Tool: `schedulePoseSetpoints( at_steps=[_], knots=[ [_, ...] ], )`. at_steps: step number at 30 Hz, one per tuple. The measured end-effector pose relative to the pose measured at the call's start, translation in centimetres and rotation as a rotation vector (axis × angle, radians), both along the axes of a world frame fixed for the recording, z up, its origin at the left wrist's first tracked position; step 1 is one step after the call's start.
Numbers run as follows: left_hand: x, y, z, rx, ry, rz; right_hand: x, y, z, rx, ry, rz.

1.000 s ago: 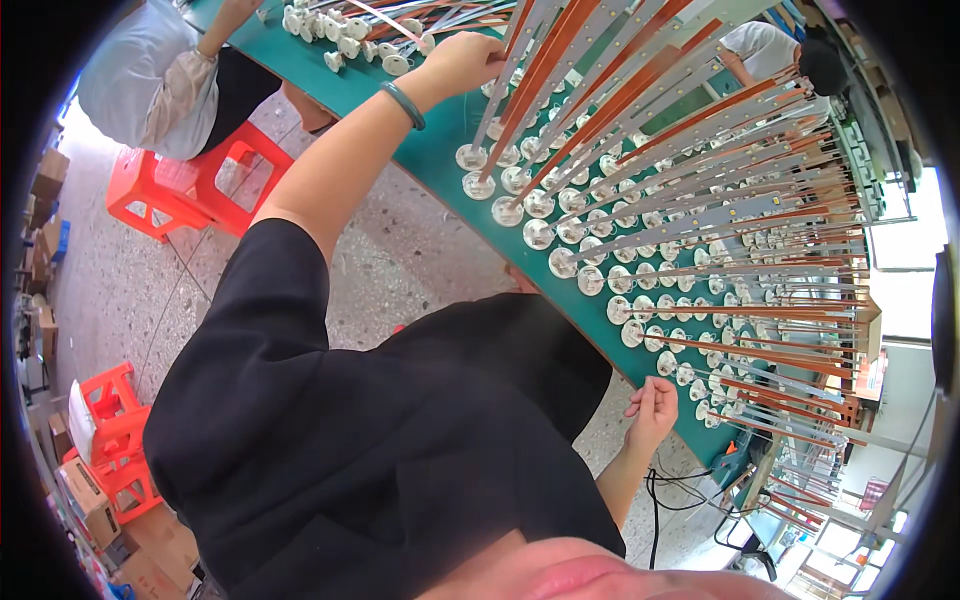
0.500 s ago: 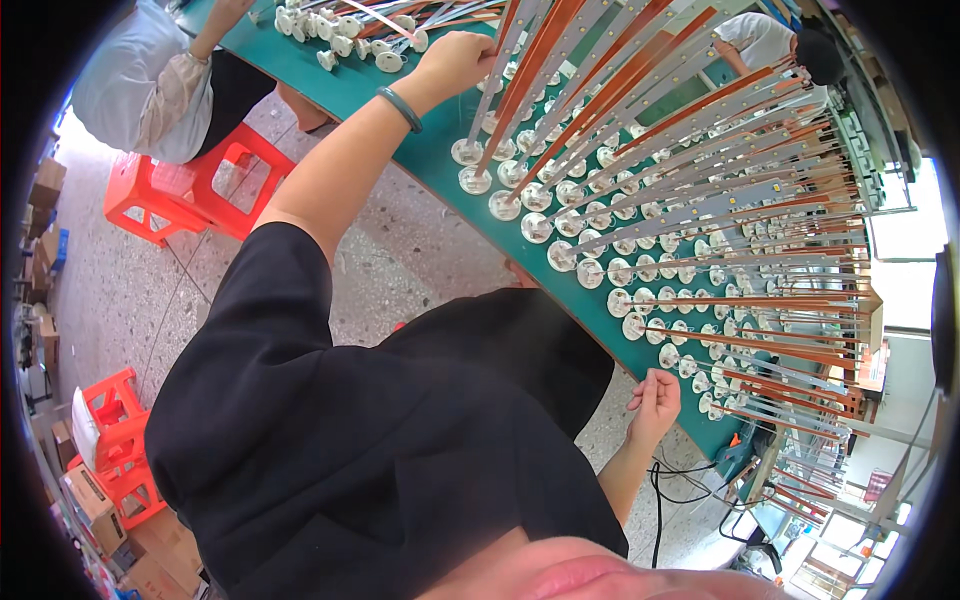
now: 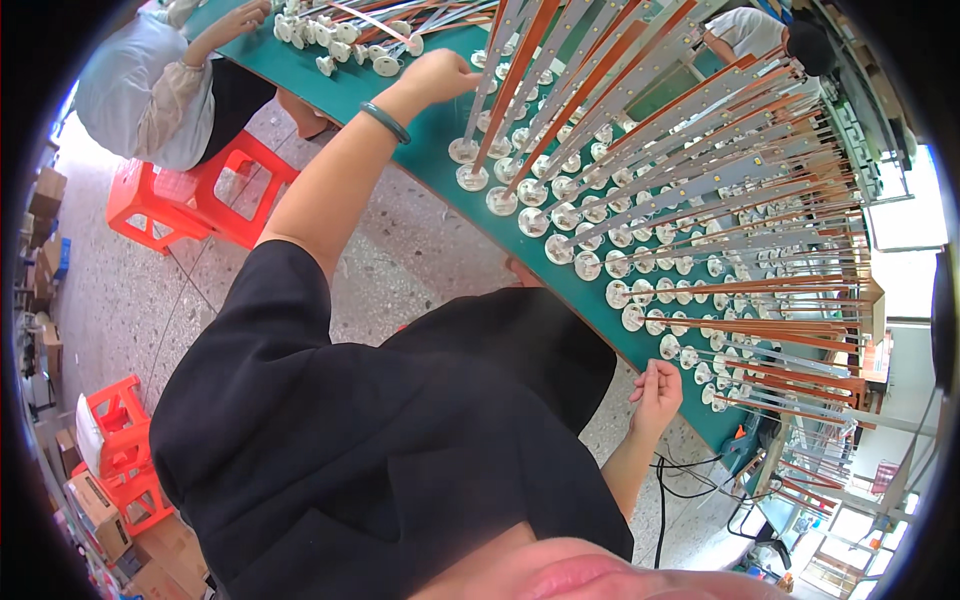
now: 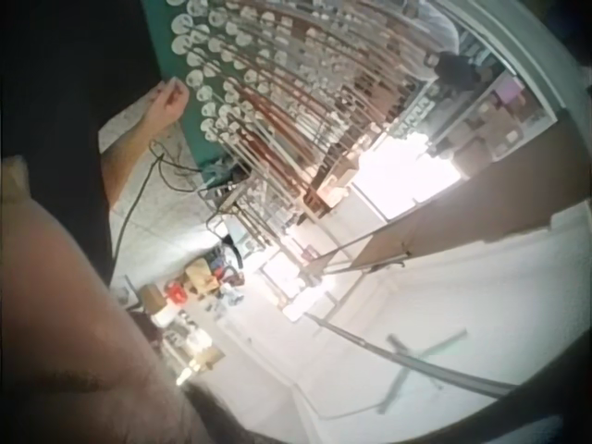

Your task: Assemble small LED light components by attaching plastic strips and using a glue gun.

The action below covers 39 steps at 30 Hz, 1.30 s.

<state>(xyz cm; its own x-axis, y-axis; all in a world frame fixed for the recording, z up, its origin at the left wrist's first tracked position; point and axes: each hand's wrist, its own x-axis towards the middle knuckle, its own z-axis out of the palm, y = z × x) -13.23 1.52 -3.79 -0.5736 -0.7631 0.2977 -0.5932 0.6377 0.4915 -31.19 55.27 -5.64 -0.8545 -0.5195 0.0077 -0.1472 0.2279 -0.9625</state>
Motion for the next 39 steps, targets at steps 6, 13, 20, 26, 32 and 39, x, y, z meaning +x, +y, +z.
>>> schedulePoseSetpoints(
  at_steps=[6,13,20,26,32,39],
  knots=[
    [-1.6,-0.2,-2.1,0.499,0.007,-0.086,-0.1,0.1,-0.5,-0.023,0.012,0.001],
    [2.1,1.3,-0.6,0.358,0.117,-0.111,0.0,-0.2,-0.2,-0.023,0.003,0.013],
    [19.1,4.5,-2.2,0.142,-0.004,0.066,0.0,0.3,-0.8,-0.039,0.004,0.005],
    [45.9,5.3,-20.8,0.246,-0.705,0.525,0.6,0.5,-0.6,-0.013,0.109,0.046],
    [44.1,19.2,-32.4,0.692,-1.569,-0.287,1.1,1.4,1.0,-0.266,-0.065,0.205],
    [22.7,18.9,-31.3,0.805,-0.600,-0.195,4.7,-2.1,16.6,-1.065,0.077,1.255]
  ],
)
